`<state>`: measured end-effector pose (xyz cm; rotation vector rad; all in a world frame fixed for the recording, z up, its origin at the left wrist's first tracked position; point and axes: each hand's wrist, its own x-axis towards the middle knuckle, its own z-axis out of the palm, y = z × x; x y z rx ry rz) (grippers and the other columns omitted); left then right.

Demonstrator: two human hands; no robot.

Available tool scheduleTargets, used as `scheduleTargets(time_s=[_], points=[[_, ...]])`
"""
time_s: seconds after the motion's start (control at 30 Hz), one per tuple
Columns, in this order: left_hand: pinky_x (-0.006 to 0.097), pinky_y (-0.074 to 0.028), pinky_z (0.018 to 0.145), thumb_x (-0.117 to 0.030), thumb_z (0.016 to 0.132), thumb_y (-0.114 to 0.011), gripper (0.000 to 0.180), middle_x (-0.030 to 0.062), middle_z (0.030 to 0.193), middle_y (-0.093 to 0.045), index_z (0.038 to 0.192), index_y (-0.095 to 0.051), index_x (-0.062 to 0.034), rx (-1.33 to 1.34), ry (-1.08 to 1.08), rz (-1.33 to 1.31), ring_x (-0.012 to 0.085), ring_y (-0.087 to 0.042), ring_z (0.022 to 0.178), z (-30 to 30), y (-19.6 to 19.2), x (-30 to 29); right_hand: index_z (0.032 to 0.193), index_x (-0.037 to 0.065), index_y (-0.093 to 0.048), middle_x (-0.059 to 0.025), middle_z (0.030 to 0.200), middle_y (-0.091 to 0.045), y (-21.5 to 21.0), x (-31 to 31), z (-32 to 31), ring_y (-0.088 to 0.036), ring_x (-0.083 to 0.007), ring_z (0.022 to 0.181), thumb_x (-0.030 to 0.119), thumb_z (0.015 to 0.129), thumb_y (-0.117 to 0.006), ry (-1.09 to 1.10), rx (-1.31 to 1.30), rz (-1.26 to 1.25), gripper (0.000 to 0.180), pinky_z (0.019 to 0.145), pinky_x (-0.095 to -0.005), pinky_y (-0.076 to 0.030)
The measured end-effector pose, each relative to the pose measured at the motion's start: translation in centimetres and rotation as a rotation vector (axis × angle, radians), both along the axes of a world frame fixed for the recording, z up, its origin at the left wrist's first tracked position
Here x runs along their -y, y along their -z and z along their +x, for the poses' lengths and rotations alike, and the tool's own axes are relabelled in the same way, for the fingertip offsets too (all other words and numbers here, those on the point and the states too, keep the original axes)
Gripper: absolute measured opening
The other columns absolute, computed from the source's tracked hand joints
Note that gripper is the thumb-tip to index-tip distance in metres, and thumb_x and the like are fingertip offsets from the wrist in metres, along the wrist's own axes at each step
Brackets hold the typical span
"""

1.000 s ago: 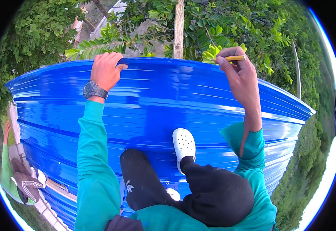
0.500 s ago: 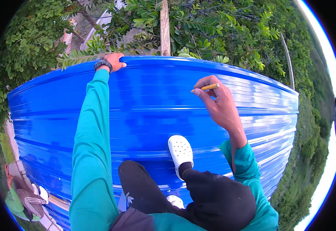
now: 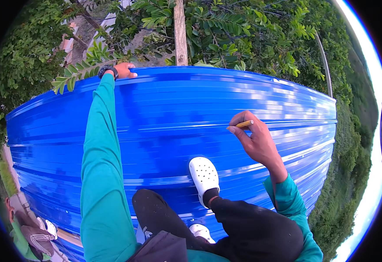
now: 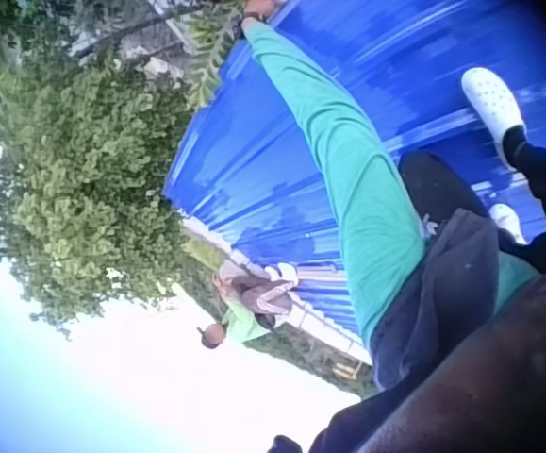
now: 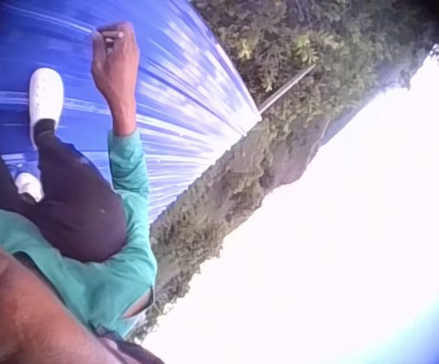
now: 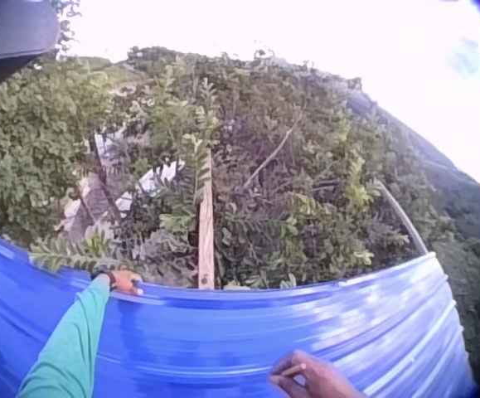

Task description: Installing blue corrugated metal roofing sheets on a structure using a tape measure, pencil, and handsaw.

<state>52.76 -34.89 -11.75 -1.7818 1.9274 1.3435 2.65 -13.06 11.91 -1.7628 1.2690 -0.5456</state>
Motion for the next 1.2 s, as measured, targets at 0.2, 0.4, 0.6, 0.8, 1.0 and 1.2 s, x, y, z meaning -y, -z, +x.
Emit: scheduleTargets(time_s=[0.2,0.4,0.6,0.8,1.0,1.2], points=[[0.039,-0.044,0.105,-0.036,0.088,-0.081,0.058,0.0091,0.127,-0.07,0.135,-0.064,-0.0064,-0.059,-0.077,-0.027,0.0242,-0.063,0.117,0.7,0.9,-0.4,0.102,0.002,-0.06,-0.0133,0.096,-0.067,0.0,0.3,1.8,-0.07,-0.0295,0.085,0.008,0.095,-0.07,-0.051,0.04,0.007,0.014,0.074,-0.0388,-0.055],[0.035,-0.048,0.095,-0.049,0.092,-0.076,0.049,0.0049,0.115,-0.074,0.115,-0.074,-0.0059,-0.057,-0.199,-0.051,0.0164,-0.064,0.103,-0.2,1.6,-0.4,0.101,0.002,-0.06,-0.0135,0.095,-0.067,0.4,0.1,1.7,-0.069,-0.0299,0.084,0.009,0.096,-0.07,-0.056,0.052,0.009,0.013,0.074,-0.0387,-0.055],[0.033,-0.05,0.088,-0.045,0.093,-0.076,0.04,0.003,0.101,-0.076,0.105,-0.077,-0.0065,-0.119,-0.338,-0.18,0.0146,-0.066,0.092,-0.7,2.1,-1.3,0.102,0.002,-0.06,-0.0137,0.096,-0.068,1.0,0.3,2.1,-0.069,-0.0295,0.083,0.01,0.096,-0.07,-0.053,0.045,0.013,0.014,0.074,-0.0392,-0.055],[0.038,-0.053,0.086,-0.043,0.092,-0.075,0.037,0.0096,0.099,-0.077,0.101,-0.079,-0.0079,-0.047,-0.307,-0.344,0.0234,-0.07,0.091,-0.7,0.6,-2.0,0.101,0.002,-0.06,-0.0136,0.096,-0.068,0.6,0.9,2.9,-0.069,-0.0287,0.084,0.009,0.095,-0.07,-0.045,0.083,0.018,0.014,0.074,-0.0389,-0.055],[0.047,-0.052,0.093,-0.039,0.089,-0.075,0.027,0.0121,0.105,-0.076,0.103,-0.079,-0.0158,0.132,-0.222,-0.543,0.0343,-0.067,0.104,-2.9,-5.1,-4.7,0.099,0.001,-0.06,-0.0132,0.096,-0.067,-2.5,2.3,2.6,-0.067,-0.0273,0.084,0.004,0.095,-0.07,0.019,0.057,-0.099,0.011,0.077,-0.0353,-0.054],[0.048,-0.047,0.089,-0.031,0.089,-0.076,0.025,0.0117,0.098,-0.066,0.102,-0.075,-0.0105,0.172,-0.158,-0.929,0.0357,-0.057,0.101,-4.9,-16.8,-12.7,0.098,0.001,-0.061,-0.0139,0.096,-0.066,-5.5,0.1,5.0,-0.068,-0.0335,0.088,0.003,0.091,-0.069,-0.45,0.061,0.123,0.011,0.077,-0.0405,-0.053]])
